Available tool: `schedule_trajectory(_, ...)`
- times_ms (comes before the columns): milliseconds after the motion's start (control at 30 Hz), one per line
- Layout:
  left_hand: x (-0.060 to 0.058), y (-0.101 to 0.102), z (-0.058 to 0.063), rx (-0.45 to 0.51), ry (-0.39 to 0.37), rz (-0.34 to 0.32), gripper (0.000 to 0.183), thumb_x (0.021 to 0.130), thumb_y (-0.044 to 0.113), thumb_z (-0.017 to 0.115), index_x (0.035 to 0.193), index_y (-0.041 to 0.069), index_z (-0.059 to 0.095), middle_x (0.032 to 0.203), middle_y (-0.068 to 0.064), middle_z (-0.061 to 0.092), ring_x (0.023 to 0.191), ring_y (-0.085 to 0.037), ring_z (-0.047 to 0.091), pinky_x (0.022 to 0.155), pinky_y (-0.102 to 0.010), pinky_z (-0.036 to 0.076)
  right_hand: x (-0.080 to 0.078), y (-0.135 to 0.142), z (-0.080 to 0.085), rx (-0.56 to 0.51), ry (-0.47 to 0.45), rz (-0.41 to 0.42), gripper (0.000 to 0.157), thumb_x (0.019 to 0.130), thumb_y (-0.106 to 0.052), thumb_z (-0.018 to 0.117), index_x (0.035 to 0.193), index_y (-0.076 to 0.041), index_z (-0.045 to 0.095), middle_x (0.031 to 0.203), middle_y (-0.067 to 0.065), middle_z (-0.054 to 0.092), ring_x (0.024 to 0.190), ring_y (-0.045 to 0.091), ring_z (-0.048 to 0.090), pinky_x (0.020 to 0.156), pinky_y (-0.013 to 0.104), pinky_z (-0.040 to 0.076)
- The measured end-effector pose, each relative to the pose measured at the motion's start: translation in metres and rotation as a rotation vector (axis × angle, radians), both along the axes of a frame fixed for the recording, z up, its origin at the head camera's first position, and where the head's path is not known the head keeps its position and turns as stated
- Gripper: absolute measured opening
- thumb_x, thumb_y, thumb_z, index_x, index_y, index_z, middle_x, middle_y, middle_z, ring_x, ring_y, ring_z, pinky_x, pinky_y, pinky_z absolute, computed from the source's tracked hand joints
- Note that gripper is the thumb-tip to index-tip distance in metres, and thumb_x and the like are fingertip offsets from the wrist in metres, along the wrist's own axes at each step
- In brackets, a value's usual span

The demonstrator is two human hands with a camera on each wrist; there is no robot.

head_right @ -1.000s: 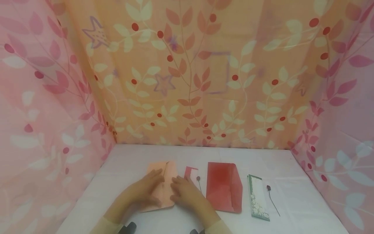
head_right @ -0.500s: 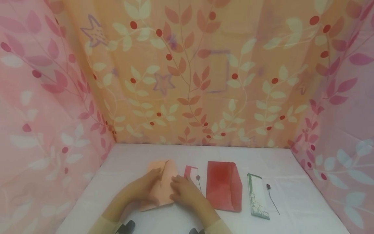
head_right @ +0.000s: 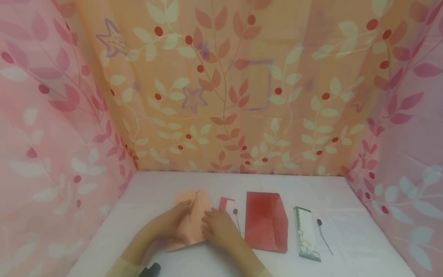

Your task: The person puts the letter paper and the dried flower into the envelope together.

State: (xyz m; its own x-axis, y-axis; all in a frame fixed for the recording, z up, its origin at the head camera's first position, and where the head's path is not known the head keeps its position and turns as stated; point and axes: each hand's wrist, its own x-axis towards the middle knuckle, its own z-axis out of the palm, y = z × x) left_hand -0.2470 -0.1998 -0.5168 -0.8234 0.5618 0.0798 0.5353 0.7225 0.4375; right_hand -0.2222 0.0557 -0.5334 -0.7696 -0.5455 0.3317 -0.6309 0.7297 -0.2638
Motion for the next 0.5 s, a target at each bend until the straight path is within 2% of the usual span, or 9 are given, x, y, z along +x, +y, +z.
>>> schedule_trajectory(100,0.0,0.001,0.0,0.011,0.008,-0.011,0.086,0.05,0.069,0.08,0.115,0.027,0.043,0.155,-0.01,0.031,0.141,-0.035,0.032,0.107,-0.05,0.038,0.009,0.007,0.006,-0.031,0.037,-0.058,0.029,0.087,-0.03,0.067,0.113,-0.019,0.07,0.125,0.002,0.064,0.121,0.025,0.056,0.103,0.056,0.039)
schedule_trajectory(233,0.0,-0.001,0.0,-0.002,0.005,-0.01,0.086,0.05,0.07,0.08,0.114,0.026,0.042,0.155,-0.011,0.029,0.142,-0.037,0.03,0.108,-0.052,0.037,0.017,0.018,0.011,-0.064,0.029,-0.149,0.03,0.082,-0.028,0.072,0.11,-0.018,0.071,0.115,-0.002,0.067,0.111,0.02,0.059,0.095,0.05,0.046)
schedule_trajectory(400,0.0,-0.001,-0.001,-0.017,-0.009,-0.006,0.087,0.05,0.071,0.079,0.115,0.026,0.041,0.157,-0.01,0.026,0.143,-0.039,0.027,0.108,-0.052,0.036,0.021,0.029,0.016,-0.096,-0.022,-0.229,0.03,0.077,-0.027,0.075,0.105,-0.021,0.072,0.107,-0.007,0.069,0.103,0.019,0.06,0.088,0.048,0.046)
schedule_trajectory(500,0.001,0.0,-0.001,-0.005,-0.013,-0.012,0.086,0.05,0.07,0.079,0.114,0.026,0.041,0.156,-0.011,0.027,0.143,-0.038,0.028,0.108,-0.052,0.036,0.022,0.033,0.017,-0.09,-0.054,-0.266,0.033,0.075,-0.034,0.078,0.105,-0.02,0.072,0.103,-0.006,0.069,0.099,0.021,0.06,0.087,0.049,0.046)
